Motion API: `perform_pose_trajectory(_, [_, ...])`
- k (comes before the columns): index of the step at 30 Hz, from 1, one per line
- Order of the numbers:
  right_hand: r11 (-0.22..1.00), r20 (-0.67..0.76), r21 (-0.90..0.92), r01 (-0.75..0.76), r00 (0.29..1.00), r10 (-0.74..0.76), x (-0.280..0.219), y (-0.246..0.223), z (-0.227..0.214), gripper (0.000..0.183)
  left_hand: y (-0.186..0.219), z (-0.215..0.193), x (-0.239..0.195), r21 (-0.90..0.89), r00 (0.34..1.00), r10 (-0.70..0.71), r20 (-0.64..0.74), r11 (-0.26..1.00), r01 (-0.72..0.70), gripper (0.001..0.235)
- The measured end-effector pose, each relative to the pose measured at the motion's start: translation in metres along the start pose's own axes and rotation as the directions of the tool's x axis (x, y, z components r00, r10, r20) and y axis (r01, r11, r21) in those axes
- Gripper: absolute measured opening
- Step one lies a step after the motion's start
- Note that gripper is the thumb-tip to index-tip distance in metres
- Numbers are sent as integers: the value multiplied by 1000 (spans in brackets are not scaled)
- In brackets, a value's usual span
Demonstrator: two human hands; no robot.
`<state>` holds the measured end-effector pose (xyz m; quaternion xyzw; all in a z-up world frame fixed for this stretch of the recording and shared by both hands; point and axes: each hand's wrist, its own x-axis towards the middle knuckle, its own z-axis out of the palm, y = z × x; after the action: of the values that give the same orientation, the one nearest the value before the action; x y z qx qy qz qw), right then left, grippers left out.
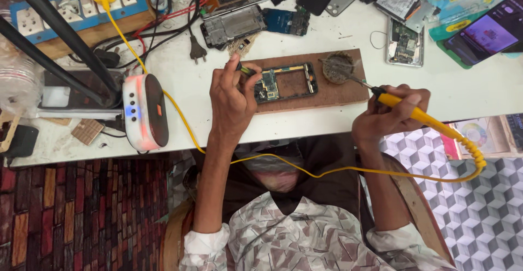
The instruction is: The person uses a soldering iron and a screwdriver to work on a disassembled mobile phone motherboard placed on a wooden board. They repeatedly apply heat to specific points on the circuit board while holding it steady.
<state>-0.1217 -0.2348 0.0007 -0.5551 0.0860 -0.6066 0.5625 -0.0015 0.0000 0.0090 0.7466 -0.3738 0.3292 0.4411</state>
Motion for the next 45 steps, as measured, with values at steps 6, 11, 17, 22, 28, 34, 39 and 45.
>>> perform_pose_trajectory(6, [996,-13,-13,-83,996,83,-22,0,17,46,1,-1,3,-10,1000,-5,-5,1000,5,67])
perform_pose_trajectory(11, [998,53,6,-68,996,68,-39,14,9,44,-2,-1,-4,-5,999,-33,14,999,33,69])
perform_pose_trajectory(17, [997,185,75,32,982,-45,-46,24,5,44,1,0,0,0,1000,-16,15,1000,16,70])
perform_pose_trajectory(22, [995,141,85,-61,989,48,-44,22,6,44,4,-3,3,-6,1000,-10,1,1000,10,69])
perform_pose_trajectory(28, [994,130,86,-69,990,57,-44,19,3,44,5,-4,3,73,997,81,14,994,-82,69])
perform_pose_trajectory(34, [993,104,100,-60,993,49,-40,20,7,43,0,-3,-3,-35,1000,-2,26,999,3,71])
perform_pose_trajectory(39, [997,91,59,-41,995,35,-41,18,6,41,-5,-2,-14,-191,995,-84,-63,979,70,72])
perform_pose_trajectory(45, [999,131,44,-30,991,24,-39,16,7,42,-9,-9,-15,-343,927,-291,-236,918,201,63])
